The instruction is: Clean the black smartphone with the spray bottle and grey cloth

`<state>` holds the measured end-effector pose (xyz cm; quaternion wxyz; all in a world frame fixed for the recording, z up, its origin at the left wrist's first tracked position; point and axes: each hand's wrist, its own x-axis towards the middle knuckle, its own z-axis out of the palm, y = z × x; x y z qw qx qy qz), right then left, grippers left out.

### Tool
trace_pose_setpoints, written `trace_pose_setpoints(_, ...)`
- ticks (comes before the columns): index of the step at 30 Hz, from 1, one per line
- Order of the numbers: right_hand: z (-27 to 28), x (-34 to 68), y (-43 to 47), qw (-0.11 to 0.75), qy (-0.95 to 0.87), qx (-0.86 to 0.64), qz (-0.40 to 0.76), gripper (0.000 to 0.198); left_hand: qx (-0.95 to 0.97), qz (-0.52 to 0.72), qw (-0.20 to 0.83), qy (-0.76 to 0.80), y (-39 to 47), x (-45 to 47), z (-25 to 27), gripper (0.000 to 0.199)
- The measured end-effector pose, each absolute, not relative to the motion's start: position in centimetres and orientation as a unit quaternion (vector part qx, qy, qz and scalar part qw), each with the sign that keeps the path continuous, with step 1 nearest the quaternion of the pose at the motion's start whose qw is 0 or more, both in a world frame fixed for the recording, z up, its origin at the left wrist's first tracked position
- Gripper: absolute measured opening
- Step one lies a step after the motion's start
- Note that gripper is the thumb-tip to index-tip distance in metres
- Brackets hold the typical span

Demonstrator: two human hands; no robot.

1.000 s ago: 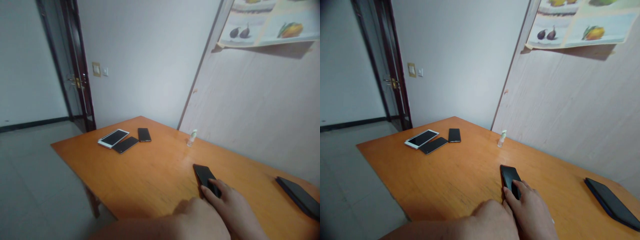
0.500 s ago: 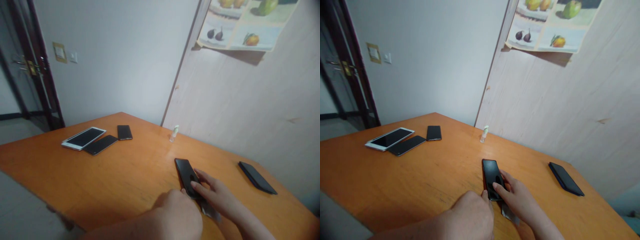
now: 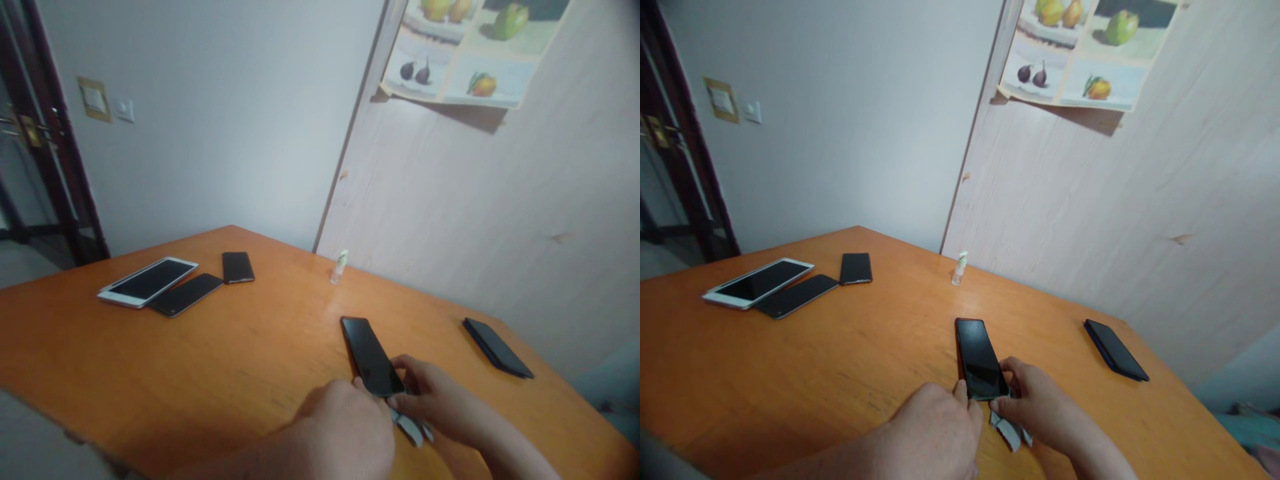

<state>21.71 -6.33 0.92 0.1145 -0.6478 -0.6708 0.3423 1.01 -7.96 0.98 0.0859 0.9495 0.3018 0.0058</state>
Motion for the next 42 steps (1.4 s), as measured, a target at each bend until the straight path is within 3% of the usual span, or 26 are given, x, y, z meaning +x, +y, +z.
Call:
trace_pose_setpoints(9, 2.1, 22.6, -6.9, 0.070, -0.671, -0.670, 0.311, 0.010, 0.928, 0.058, 0.118, 0.348, -6.9, -1.8, 3.6, 0.027)
trace_pose_setpoints(15, 2.6, 23.7, -6.9, 0.103, -0.658, -0.694, 0.274, 0.033, 0.895, 0.093, 0.149, 0.409, -4.3, -2.3, 3.1, 0.022)
trace_pose_setpoints(20, 2.2, 23.0, -6.6, 0.135, -0.696, -0.642, 0.292, 0.024, 0.883, 0.105, 0.154, 0.431, -2.9, -2.0, 1.9, 0.020)
trace_pose_setpoints(25, 1.9, 22.6, -6.2, 0.140, -0.710, -0.625, 0.292, 0.021, 0.880, 0.152, 0.176, 0.413, -2.3, -1.8, 0.3, 0.059)
trace_pose_setpoints(29, 2.0, 22.6, -5.9, 0.133, -0.746, -0.615, 0.219, 0.018, 0.868, 0.133, 0.162, 0.449, -2.1, -1.6, 0.0, 0.087)
trace_pose_setpoints(37, 1.6, 22.1, -5.8, 0.140, -0.730, -0.630, 0.225, 0.017, 0.857, 0.137, 0.167, 0.467, -2.1, -1.3, -0.7, 0.099)
trace_pose_setpoints(42, 1.1, 22.1, -5.5, 0.139, -0.707, -0.638, 0.271, 0.024, 0.848, 0.163, 0.192, 0.467, -2.0, -1.3, -1.2, 0.087)
